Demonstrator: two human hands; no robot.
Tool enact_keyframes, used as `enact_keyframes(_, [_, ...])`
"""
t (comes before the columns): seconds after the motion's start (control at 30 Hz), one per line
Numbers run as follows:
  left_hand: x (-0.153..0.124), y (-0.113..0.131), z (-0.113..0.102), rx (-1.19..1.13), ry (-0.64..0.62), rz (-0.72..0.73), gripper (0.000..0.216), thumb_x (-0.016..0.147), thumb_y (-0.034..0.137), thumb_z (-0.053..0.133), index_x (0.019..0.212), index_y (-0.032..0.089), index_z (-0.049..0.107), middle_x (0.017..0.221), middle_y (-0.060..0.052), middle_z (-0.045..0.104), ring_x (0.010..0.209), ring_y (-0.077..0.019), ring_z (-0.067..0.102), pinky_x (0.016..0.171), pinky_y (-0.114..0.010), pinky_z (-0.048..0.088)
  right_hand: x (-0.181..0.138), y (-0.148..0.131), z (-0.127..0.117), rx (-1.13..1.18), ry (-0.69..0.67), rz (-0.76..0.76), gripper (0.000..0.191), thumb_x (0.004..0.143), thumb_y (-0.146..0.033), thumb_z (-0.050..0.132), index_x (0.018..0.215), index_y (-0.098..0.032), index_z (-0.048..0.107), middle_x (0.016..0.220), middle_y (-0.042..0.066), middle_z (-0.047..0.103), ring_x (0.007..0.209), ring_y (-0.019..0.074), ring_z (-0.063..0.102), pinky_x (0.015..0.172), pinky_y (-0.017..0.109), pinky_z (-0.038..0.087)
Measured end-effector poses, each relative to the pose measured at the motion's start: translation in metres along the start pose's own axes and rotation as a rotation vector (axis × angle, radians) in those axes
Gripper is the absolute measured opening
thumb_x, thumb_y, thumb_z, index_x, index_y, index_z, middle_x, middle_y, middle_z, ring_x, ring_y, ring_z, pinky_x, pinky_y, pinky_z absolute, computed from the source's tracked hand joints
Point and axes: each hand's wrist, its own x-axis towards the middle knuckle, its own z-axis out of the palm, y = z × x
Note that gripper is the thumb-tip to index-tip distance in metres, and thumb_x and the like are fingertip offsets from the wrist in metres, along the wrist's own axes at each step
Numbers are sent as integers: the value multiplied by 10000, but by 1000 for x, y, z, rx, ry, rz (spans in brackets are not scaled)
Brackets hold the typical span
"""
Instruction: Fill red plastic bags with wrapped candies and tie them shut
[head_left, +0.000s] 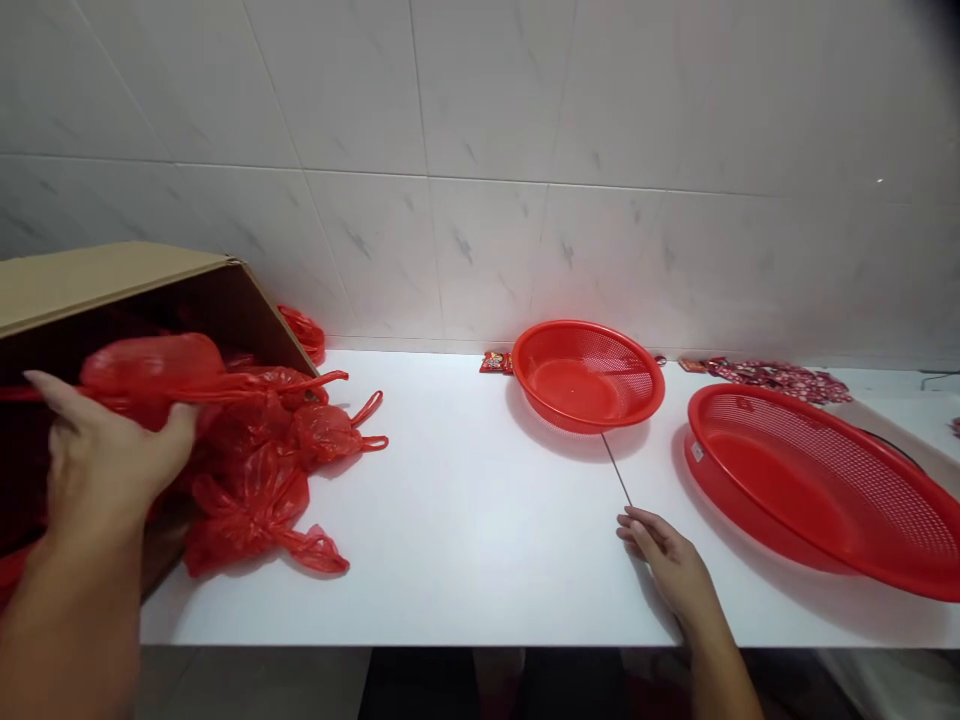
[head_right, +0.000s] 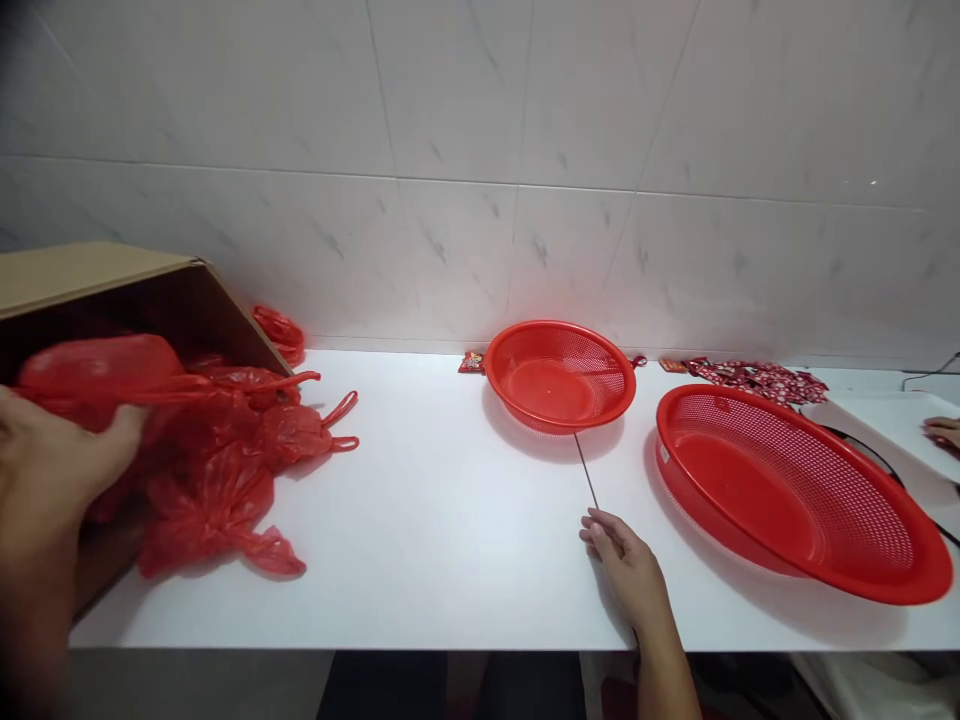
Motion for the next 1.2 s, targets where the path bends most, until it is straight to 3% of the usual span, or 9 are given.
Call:
enact_keyframes(0.1, [-1, 16, 21, 118, 280, -57, 1225, 804, 642, 654, 1671, 298, -141, 1776, -88, -120, 1601, -510, 19, 1289, -691, 110, 1, 1, 3, -9, 7, -16, 552, 874, -629, 719, 1227, -206, 749, 1262, 137, 751, 1130, 323, 744, 1017, 480, 606])
enact_keyframes(0.2, [-16, 41, 65, 173, 219, 60, 1100, 866, 587, 629, 1692, 287, -33, 1751, -79, -225, 1601, -509, -40, 1280, -709, 77, -1, 1, 5, -14, 20, -39, 527, 891, -625, 695, 1207, -208, 762, 1272, 133, 748, 1138, 321, 741, 1014, 469, 610])
enact_keyframes(0.27, [-28, 61, 104, 207, 125, 168, 944, 917, 540, 582, 1687, 207, 148, 1761, -123, -173, 1610, -484, -40, 1290, -678, 79, -3, 0, 7, -35, 37, -49, 513, 901, -623, 680, 1195, -211, 767, 1270, 131, 749, 1131, 318, 743, 1005, 461, 614])
enact_keyframes(0.37, [-48, 94, 169, 241, -119, 273, 755, 974, 505, 520, 1593, 88, 408, 1764, -207, 41, 1629, -425, 34, 1315, -570, 143, -5, -2, 9, -66, 58, -66, 495, 918, -618, 654, 1182, -216, 770, 1263, 129, 751, 1126, 311, 744, 988, 445, 622])
enact_keyframes(0.47, [-63, 122, 223, 272, -421, 288, 728, 1021, 517, 422, 1620, 104, 392, 1735, -222, 205, 1623, -396, 149, 1312, -554, 154, -5, -3, 12, -84, 82, -84, 490, 927, -623, 639, 1160, -214, 773, 1233, 129, 761, 1110, 305, 748, 964, 430, 629])
enact_keyframes(0.53, [-67, 133, 245, 287, -517, 273, 731, 1037, 546, 356, 1651, 151, 344, 1733, -208, 226, 1617, -398, 177, 1306, -566, 147, -5, -3, 15, -77, 96, -102, 499, 929, -633, 632, 1149, -208, 773, 1206, 133, 768, 1093, 303, 752, 939, 423, 634])
enact_keyframes(0.8, [-47, 133, 270, 298, -533, 298, 815, 1004, 674, 294, 1672, 207, 290, 1746, -200, 184, 1620, -417, 142, 1292, -565, 145, -2, -10, 20, -88, 139, -120, 494, 918, -640, 637, 1098, -201, 774, 1121, 132, 788, 1040, 294, 766, 868, 392, 636])
enact_keyframes(1.0, [-29, 163, 285, 271, -577, 247, 900, 977, 746, 271, 1681, 185, 251, 1749, -224, 122, 1613, -475, 77, 1274, -622, 106, -7, -6, 18, -96, 146, -99, 529, 870, -671, 676, 1092, -203, 784, 1125, 128, 795, 1056, 301, 769, 886, 386, 636])
enact_keyframes(1.2, [-13, 173, 295, 266, -615, 257, 938, 940, 749, 413, 1674, 181, 274, 1750, -207, 135, 1618, -446, 104, 1278, -604, 119, -12, -6, 19, -130, 149, -61, 502, 876, -648, 670, 1101, -213, 781, 1168, 112, 789, 1113, 297, 755, 909, 363, 640])
